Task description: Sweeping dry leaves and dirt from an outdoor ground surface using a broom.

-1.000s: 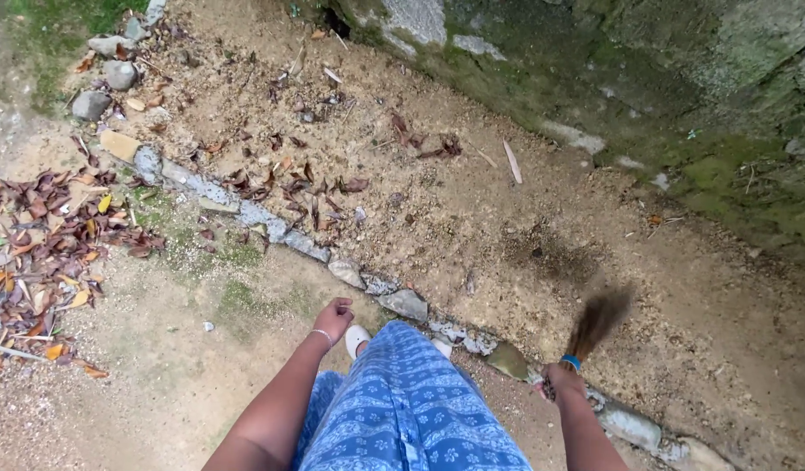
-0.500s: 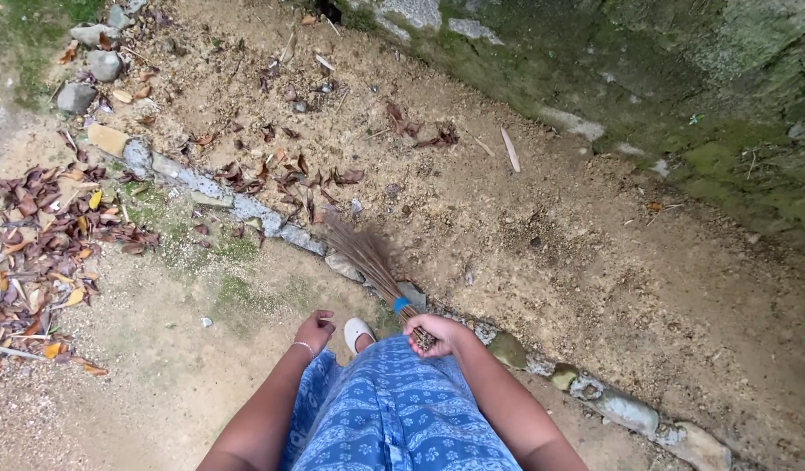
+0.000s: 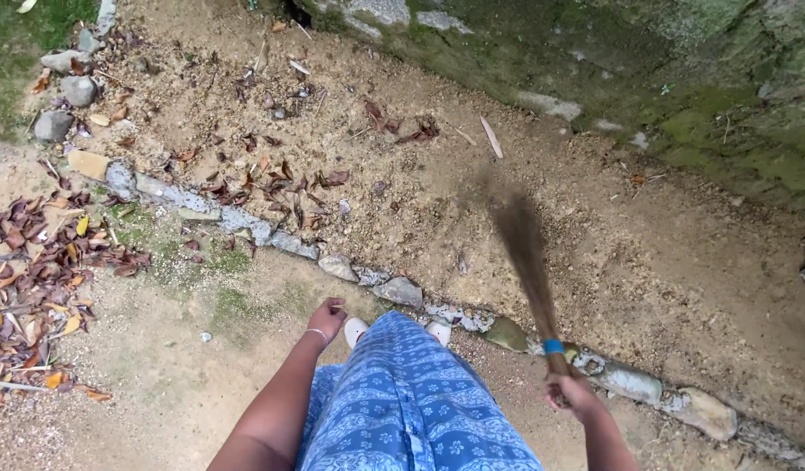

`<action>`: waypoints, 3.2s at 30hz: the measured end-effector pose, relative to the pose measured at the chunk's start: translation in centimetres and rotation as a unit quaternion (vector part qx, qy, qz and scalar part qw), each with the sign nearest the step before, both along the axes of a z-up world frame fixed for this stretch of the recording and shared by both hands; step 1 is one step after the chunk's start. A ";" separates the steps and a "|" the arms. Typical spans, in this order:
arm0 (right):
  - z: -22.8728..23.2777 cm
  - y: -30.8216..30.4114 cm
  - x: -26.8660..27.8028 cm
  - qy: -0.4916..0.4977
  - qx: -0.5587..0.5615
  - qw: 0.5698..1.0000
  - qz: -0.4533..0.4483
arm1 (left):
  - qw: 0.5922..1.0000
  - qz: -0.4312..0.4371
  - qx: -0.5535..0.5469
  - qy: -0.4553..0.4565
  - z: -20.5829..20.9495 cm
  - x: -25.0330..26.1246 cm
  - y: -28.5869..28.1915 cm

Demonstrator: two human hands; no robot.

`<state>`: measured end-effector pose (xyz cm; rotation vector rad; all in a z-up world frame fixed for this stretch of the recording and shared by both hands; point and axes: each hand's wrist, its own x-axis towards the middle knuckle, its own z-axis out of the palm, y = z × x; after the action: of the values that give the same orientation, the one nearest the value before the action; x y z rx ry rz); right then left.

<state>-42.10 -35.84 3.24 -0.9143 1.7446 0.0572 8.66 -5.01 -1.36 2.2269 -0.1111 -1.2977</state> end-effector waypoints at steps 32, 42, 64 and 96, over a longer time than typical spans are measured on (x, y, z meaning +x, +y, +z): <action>4.1 0.4 5.0 -0.047 0.057 0.996 0.054 | 0.999 -0.002 -0.029 0.039 -0.3 -2.1 -2.0; 3.3 -1.6 4.2 0.048 0.086 0.966 -0.239 | 0.987 0.063 -0.125 0.081 1.7 -2.1 -0.8; 15.0 8.7 25.3 -0.219 0.161 0.885 0.379 | 0.990 0.063 -0.091 0.084 19.2 -8.8 -15.4; 2.5 -0.7 6.6 0.024 -0.064 0.996 0.057 | 0.966 0.030 0.190 -0.172 3.7 1.3 -4.5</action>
<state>-35.52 -36.56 5.78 -1.1148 1.7552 0.0430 9.99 -9.51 2.38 2.7464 0.0857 -0.9478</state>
